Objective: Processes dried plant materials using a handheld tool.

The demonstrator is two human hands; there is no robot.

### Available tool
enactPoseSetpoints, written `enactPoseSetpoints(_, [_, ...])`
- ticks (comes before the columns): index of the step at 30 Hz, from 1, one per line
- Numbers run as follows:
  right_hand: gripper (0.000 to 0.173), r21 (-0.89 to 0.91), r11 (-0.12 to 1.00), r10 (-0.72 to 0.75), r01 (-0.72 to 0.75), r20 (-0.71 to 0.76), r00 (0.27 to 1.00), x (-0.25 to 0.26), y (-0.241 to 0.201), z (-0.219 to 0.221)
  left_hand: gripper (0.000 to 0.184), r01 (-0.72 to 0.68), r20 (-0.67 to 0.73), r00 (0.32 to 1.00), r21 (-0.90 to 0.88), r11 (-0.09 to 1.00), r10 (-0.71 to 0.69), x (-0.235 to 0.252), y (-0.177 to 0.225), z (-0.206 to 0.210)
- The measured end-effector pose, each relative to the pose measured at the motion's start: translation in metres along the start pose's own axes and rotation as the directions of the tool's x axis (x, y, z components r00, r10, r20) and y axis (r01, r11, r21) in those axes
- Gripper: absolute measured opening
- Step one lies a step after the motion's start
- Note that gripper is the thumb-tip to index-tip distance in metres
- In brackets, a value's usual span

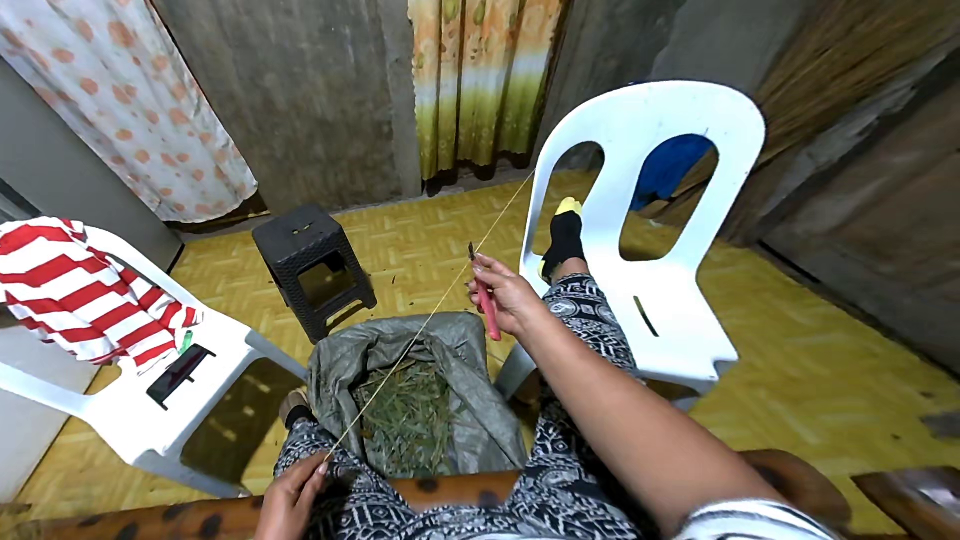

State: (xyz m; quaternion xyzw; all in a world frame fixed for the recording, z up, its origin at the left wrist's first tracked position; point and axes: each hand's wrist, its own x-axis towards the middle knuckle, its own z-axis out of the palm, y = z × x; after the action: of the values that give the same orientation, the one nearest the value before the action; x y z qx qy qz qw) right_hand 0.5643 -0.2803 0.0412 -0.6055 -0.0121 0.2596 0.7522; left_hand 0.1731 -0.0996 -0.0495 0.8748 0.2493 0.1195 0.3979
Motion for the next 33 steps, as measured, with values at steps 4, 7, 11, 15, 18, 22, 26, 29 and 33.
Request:
enactPoseSetpoints(4, [0.036,0.018,1.000,-0.023,0.023,-0.001,1.000,0.001,0.002,0.000,0.027,0.005,0.023,1.000,-0.023,1.000,-0.005,-0.001,-0.001,0.000])
enactPoseSetpoints(7, [0.035,0.018,0.999,-0.040,0.040,-0.013,0.999,0.002,0.002,0.001,0.028,0.004,0.031,1.000,-0.018,1.000,-0.003,-0.002,0.000,0.000])
enactPoseSetpoints(11, [0.034,0.012,0.999,-0.042,0.042,-0.038,0.998,0.004,0.003,0.001,0.028,-0.005,0.031,1.000,-0.010,1.000,0.006,-0.003,-0.001,0.001])
enactPoseSetpoints(15, [0.035,-0.036,0.998,-0.050,0.048,-0.044,0.998,0.006,0.002,0.000,0.028,-0.006,0.029,1.000,-0.012,1.000,0.007,-0.006,-0.004,-0.001])
enactPoseSetpoints(18, [0.035,-0.052,0.997,-0.050,0.048,-0.047,0.998,0.006,-0.001,0.002,0.028,0.000,0.032,0.999,-0.009,1.000,0.000,-0.008,-0.007,-0.004])
enactPoseSetpoints(22, [0.036,-0.040,0.998,-0.061,0.059,-0.056,0.997,0.010,-0.004,0.004,0.028,0.013,0.016,1.000,-0.014,1.000,-0.012,-0.013,-0.010,-0.011])
enactPoseSetpoints(26, [0.036,-0.040,0.996,-0.079,0.076,-0.056,0.995,0.010,-0.011,0.010,0.027,0.012,-0.030,0.999,-0.021,1.000,-0.013,-0.021,-0.018,-0.020])
enactPoseSetpoints(29, [0.035,-0.064,0.994,-0.089,0.085,-0.058,0.994,0.007,-0.017,0.016,0.028,0.000,-0.055,0.998,-0.022,1.000,-0.001,-0.028,-0.029,-0.029])
enactPoseSetpoints(33, [0.033,-0.084,0.990,-0.120,0.116,-0.037,0.992,0.004,-0.026,0.023,0.028,0.029,-0.095,0.995,-0.011,1.000,-0.030,-0.039,-0.043,-0.043])
